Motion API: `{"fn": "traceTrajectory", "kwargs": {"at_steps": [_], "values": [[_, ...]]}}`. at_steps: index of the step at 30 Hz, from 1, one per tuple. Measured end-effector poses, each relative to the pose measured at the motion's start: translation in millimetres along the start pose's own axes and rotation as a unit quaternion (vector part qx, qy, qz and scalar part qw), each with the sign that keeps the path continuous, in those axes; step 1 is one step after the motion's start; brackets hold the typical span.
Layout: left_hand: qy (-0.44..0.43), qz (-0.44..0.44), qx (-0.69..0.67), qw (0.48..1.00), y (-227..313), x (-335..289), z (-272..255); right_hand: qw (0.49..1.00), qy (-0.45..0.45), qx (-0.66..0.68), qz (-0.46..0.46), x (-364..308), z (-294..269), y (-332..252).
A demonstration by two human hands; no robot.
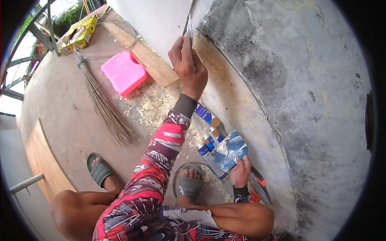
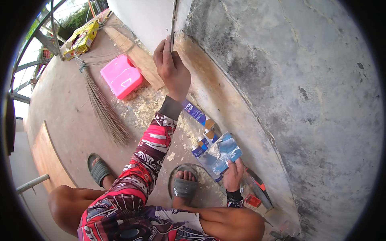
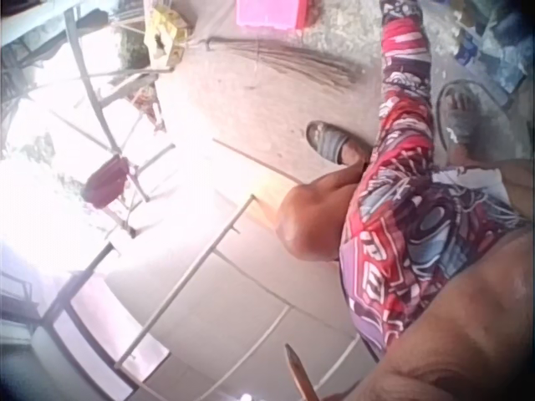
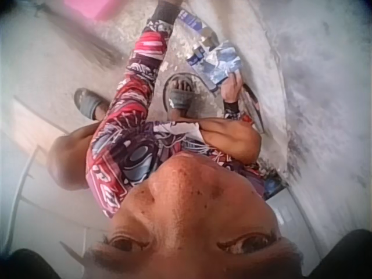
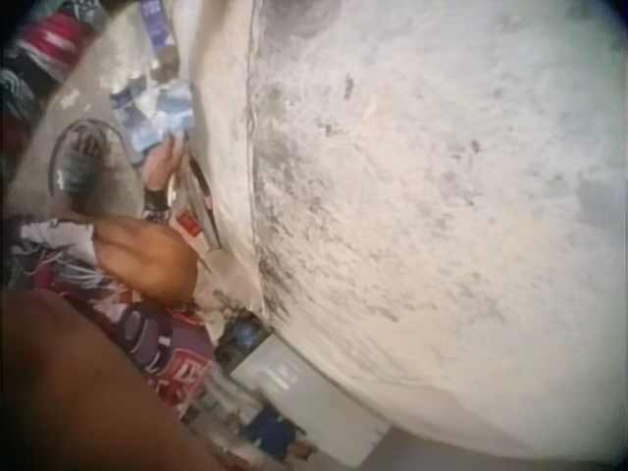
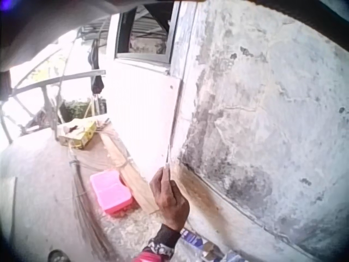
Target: The person applies filler paste onto the wall seams using two scrapers, scraping and smoothing the compound along the edges repeatedly.
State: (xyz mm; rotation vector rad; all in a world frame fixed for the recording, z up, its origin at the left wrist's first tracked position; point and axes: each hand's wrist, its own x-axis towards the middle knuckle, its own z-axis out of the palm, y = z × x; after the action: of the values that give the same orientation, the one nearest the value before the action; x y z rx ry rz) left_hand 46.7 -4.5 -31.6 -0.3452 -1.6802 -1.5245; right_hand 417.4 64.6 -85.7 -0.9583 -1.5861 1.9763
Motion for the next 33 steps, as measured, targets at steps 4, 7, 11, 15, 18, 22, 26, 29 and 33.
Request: {"fn": "traceTrajectory", "kwargs": {"at_steps": [4, 7, 11, 15, 18, 22, 26, 29, 33], "values": [[0.001, 0.060, -0.008, 0.998, -10, 14, 12, 0.999, 0.016, -0.038, -0.011, 0, -8, 9], [0.012, 0.096, 0.038, 0.995, -14, 21, 21, 0.991, 0.018, -0.124, -0.053, 1, -13, 14], [0.022, 0.102, 0.009, 0.995, -13, 18, 25, 0.991, 0.013, -0.115, -0.064, -1, -10, 14], [0.014, 0.114, 0.010, 0.993, -10, 14, 25, 0.999, 0.024, -0.025, -0.009, -2, 1, 5], [0.037, 0.118, 0.038, 0.992, -19, 24, 26, 1.000, 0.018, -0.020, -0.001, -1, -1, 5], [0.043, 0.107, 0.011, 0.993, -18, 28, 36, 0.998, -0.041, -0.050, 0.002, 4, -27, 16], [0.040, 0.117, 0.016, 0.992, -14, 23, 28, 0.997, -0.041, -0.060, -0.005, 4, -21, 15], [0.031, 0.099, -0.015, 0.994, -9, 20, 25, 1.000, 0.013, -0.002, 0.010, 2, -4, 8], [0.032, 0.122, -0.004, 0.992, -15, 26, 30, 1.000, 0.008, 0.005, 0.008, 1, -7, 8]]}}
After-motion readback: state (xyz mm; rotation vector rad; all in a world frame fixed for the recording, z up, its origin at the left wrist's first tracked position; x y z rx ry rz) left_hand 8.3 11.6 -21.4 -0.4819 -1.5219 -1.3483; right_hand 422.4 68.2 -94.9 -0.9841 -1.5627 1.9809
